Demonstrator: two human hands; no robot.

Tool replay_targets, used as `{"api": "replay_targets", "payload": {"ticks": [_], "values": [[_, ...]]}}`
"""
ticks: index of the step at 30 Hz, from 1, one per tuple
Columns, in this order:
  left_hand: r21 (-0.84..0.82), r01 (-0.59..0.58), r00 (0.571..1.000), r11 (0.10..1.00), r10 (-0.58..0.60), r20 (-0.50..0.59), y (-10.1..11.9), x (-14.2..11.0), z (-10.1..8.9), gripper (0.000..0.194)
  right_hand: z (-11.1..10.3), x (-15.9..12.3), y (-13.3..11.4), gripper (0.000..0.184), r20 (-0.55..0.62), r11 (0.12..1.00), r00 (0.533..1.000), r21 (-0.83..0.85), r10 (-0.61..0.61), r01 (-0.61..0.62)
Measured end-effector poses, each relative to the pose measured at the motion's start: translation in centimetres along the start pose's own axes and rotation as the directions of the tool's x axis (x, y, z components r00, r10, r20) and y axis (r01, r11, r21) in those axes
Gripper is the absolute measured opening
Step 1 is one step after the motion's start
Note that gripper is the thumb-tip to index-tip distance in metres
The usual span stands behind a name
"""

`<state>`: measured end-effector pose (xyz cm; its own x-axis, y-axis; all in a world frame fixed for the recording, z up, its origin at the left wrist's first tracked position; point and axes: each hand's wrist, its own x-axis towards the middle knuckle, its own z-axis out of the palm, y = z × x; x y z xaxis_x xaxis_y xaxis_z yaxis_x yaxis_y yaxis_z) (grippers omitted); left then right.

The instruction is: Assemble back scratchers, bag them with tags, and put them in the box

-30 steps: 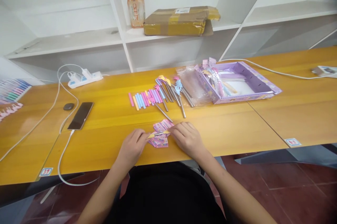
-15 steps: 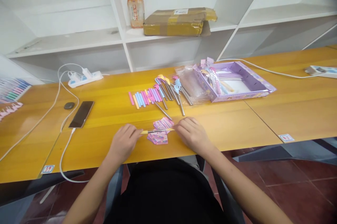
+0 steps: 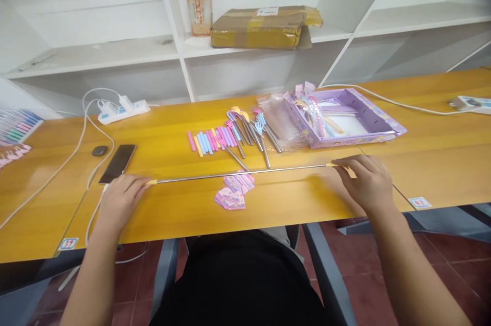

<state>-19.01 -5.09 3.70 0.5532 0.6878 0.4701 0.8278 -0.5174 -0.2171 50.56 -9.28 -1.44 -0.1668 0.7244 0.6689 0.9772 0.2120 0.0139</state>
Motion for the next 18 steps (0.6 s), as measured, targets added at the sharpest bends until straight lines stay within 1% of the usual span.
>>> {"api": "replay_targets", "payload": {"ticks": [4, 8, 11, 14, 15, 16, 17, 18], "values": [[-0.045, 0.045, 0.998, 0.998, -0.044, 0.036, 0.2, -0.3, -0.1, 0.024, 0.2, -0.5, 0.0, 0.016, 0.01, 0.998, 0.998, 0.014, 0.055, -0.055], [-0.101, 0.081, 0.996, 0.992, -0.077, 0.046, 0.7, -0.2, 0.0, 0.026, 0.5, -0.8, -0.4, 0.018, 0.055, 0.993, 0.995, 0.077, 0.088, -0.092], [-0.129, 0.054, 0.997, 0.99, -0.047, 0.059, 0.8, -0.2, 0.1, 0.028, 0.6, -0.8, 0.0, 0.019, 0.099, 0.986, 0.989, 0.119, 0.108, -0.12], [-0.161, 0.03, 0.994, 0.986, -0.013, 0.107, 1.0, 0.0, 0.1, 0.029, 0.8, 0.0, 0.5, 0.023, 0.136, 0.981, 0.978, 0.091, 0.158, -0.171], [-0.176, 0.03, 0.993, 0.984, -0.009, 0.115, 1.4, 0.3, 0.1, 0.029, 0.9, 0.5, 0.1, 0.024, 0.121, 0.982, 0.979, 0.082, 0.162, -0.172], [-0.195, 0.032, 0.994, 0.98, -0.011, 0.112, 2.1, 0.8, 0.1, 0.029, 1.0, 1.2, -0.9, 0.025, 0.083, 0.983, 0.984, 0.089, 0.156, -0.163], [-0.222, 0.033, 0.996, 0.974, -0.013, 0.094, 3.2, 1.5, 0.2, 0.027, 1.1, 2.0, -2.7, 0.024, 0.02, 0.983, 0.989, 0.115, 0.144, -0.145], [-0.259, 0.03, 0.998, 0.965, -0.015, 0.062, 4.7, 2.4, 0.3, 0.024, 1.2, 2.8, -5.1, 0.023, -0.05, 0.983, 0.992, 0.152, 0.114, -0.105]]}}
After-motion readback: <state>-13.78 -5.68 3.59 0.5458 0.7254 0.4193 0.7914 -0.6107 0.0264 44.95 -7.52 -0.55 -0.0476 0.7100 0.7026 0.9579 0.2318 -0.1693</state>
